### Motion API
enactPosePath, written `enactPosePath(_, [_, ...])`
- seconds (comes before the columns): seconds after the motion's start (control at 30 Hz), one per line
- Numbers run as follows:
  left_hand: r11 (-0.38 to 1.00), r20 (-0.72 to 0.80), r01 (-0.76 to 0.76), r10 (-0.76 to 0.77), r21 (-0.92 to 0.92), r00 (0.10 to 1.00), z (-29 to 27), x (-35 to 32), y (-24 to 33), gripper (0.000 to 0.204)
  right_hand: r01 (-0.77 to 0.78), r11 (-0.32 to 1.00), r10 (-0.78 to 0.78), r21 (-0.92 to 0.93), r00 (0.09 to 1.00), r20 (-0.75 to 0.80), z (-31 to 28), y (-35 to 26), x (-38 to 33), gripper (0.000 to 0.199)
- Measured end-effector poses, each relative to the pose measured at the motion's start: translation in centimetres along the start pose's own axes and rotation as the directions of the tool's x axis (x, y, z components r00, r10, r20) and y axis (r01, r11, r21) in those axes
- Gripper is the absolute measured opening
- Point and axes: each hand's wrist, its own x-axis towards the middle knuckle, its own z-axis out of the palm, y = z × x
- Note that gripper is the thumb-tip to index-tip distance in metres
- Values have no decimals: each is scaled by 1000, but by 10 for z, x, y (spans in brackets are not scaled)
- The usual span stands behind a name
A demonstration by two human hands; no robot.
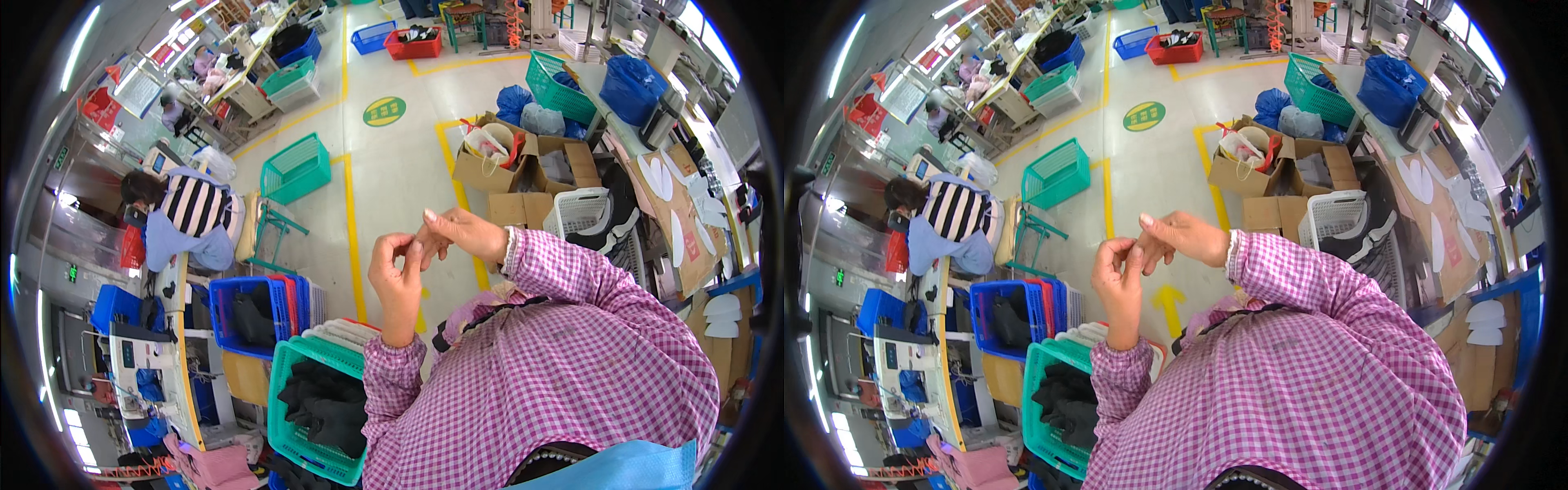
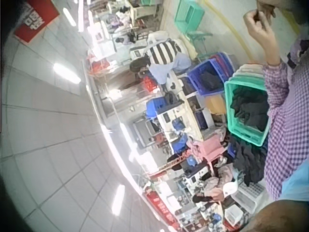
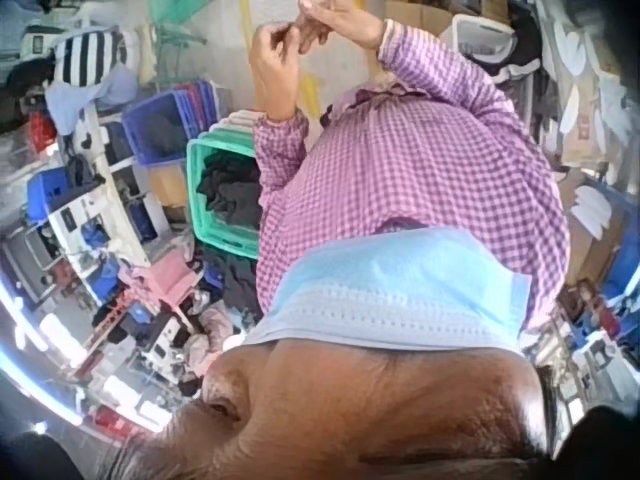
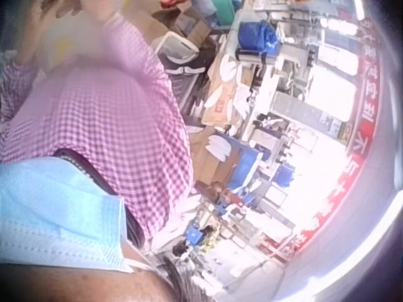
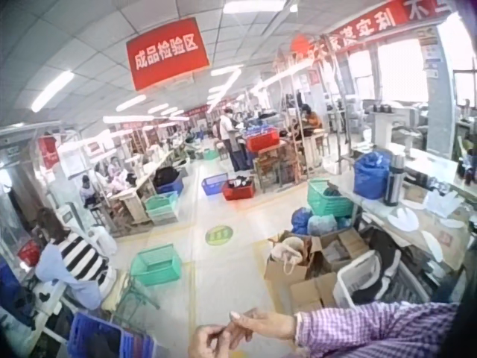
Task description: The person picks up a black glove from a white basket, turns it over, and inspects it by hand. They then handle a small thin object, possibly a tag or string, repeatedly manipulating it between their fingers while seated at a workstation in a factory.
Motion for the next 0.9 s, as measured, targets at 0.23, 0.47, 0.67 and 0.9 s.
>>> enactPosePath(0.23, [864,7,255,-280,-435,960,10,5,-4,13,224,886,-296,-405,947,-124,20,-3,-7,32])
enactPosePath(0.47, [674,64,348,-408,-652,911,10,6,-19,12,250,588,-487,-769,869,-89,24,11,-2,22])
enactPosePath(0.67, [582,145,445,-488,-681,861,9,7,-17,9,290,436,-588,-852,809,-26,22,19,-3,19])
enactPosePath(0.9, [592,180,484,-498,-644,848,16,11,-26,17,370,230,-524,-900,827,206,18,35,0,18])
